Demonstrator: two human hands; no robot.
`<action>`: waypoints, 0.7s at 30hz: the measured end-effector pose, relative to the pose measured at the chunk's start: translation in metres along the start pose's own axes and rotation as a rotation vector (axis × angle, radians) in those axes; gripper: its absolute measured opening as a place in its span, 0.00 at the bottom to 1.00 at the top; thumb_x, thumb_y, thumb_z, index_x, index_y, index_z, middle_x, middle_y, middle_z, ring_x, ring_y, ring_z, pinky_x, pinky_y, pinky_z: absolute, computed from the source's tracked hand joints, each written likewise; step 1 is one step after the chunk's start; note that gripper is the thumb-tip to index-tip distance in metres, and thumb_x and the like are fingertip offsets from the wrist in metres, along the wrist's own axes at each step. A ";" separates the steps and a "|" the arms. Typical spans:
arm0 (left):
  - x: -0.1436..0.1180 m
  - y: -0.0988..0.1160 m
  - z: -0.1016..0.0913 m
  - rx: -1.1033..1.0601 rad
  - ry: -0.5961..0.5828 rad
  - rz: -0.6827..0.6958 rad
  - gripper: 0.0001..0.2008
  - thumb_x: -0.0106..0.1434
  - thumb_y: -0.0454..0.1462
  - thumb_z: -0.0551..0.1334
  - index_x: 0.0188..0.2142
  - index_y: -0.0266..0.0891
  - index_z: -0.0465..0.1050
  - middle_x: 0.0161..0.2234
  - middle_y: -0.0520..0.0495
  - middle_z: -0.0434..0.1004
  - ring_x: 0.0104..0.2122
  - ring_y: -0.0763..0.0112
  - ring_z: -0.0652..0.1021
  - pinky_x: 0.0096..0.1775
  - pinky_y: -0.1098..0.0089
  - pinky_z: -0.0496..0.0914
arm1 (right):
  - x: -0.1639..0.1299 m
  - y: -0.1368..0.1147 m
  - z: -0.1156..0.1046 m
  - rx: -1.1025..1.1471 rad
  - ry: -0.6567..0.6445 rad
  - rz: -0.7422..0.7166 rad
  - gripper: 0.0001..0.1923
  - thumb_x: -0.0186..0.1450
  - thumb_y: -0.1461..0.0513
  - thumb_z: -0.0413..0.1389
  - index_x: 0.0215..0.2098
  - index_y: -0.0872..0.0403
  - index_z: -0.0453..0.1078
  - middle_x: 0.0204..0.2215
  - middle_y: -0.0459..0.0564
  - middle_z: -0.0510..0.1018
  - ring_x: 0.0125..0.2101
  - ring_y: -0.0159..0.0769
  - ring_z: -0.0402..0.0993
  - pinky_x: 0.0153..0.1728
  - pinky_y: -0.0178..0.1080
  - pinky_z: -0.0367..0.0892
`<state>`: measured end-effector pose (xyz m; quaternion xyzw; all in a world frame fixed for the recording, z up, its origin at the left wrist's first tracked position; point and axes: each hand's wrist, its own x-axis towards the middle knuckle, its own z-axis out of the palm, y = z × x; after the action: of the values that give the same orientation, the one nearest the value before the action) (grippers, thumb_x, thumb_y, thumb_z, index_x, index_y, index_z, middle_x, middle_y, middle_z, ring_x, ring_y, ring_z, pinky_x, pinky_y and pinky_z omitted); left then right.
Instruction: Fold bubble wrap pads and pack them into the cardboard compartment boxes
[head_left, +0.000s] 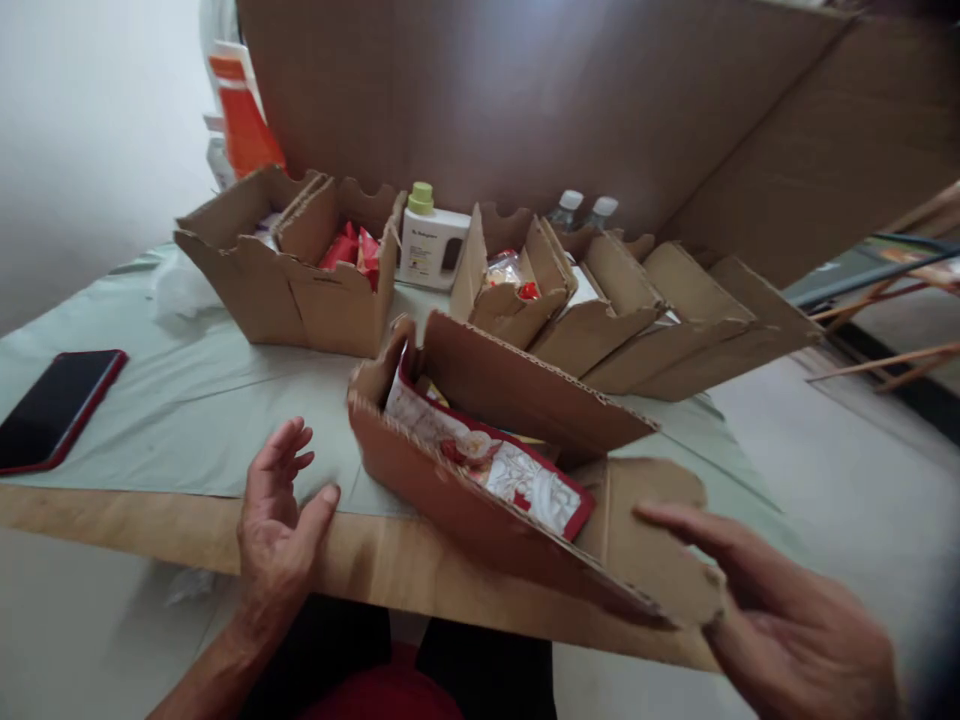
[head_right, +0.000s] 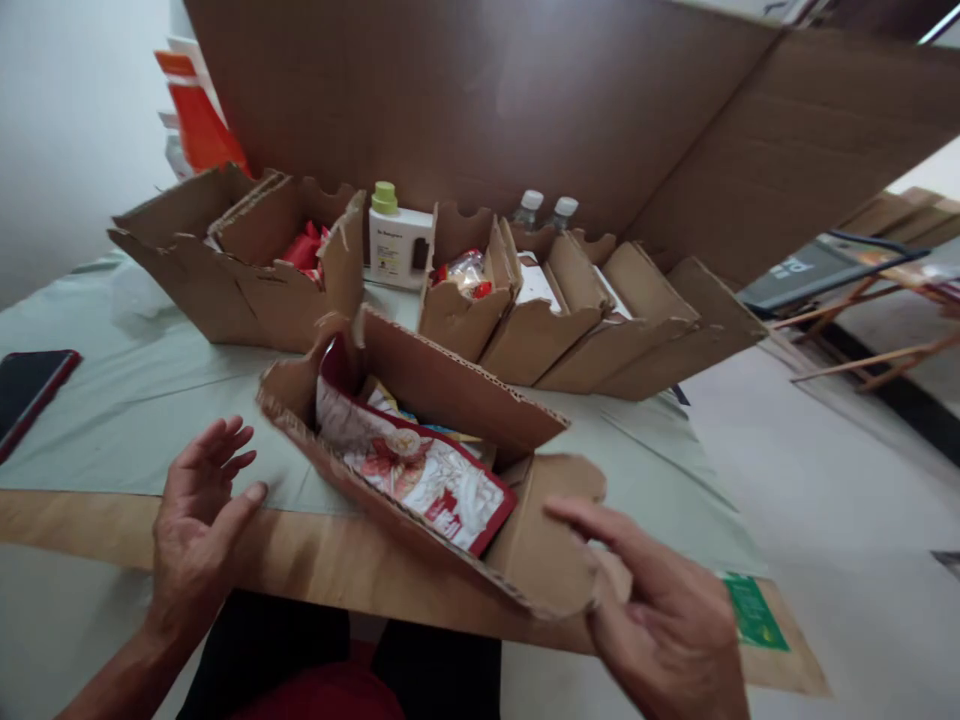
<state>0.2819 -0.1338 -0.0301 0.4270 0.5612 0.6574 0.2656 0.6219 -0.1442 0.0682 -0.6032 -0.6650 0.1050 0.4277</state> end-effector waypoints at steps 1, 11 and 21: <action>-0.004 0.000 0.001 0.005 -0.036 0.006 0.33 0.61 0.39 0.70 0.65 0.48 0.66 0.66 0.41 0.68 0.64 0.53 0.72 0.62 0.54 0.68 | -0.004 0.010 -0.007 0.033 0.063 0.050 0.15 0.64 0.51 0.64 0.50 0.35 0.81 0.41 0.51 0.87 0.37 0.50 0.85 0.37 0.49 0.81; -0.016 -0.010 0.010 0.103 -0.410 -0.145 0.32 0.58 0.44 0.71 0.61 0.45 0.71 0.60 0.38 0.75 0.64 0.43 0.72 0.66 0.45 0.66 | -0.038 0.040 0.035 0.140 -0.224 0.064 0.25 0.62 0.48 0.66 0.54 0.47 0.80 0.45 0.54 0.86 0.47 0.54 0.84 0.48 0.51 0.81; 0.043 -0.006 0.084 0.106 -0.581 0.054 0.32 0.60 0.40 0.65 0.64 0.41 0.65 0.58 0.38 0.76 0.58 0.50 0.76 0.62 0.46 0.68 | 0.054 0.077 0.063 0.203 -0.159 0.176 0.28 0.57 0.45 0.65 0.49 0.52 0.77 0.48 0.59 0.85 0.50 0.57 0.80 0.55 0.58 0.73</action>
<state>0.3323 -0.0542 -0.0243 0.6251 0.4838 0.4844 0.3749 0.6377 -0.0527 0.0034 -0.6025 -0.6274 0.2561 0.4217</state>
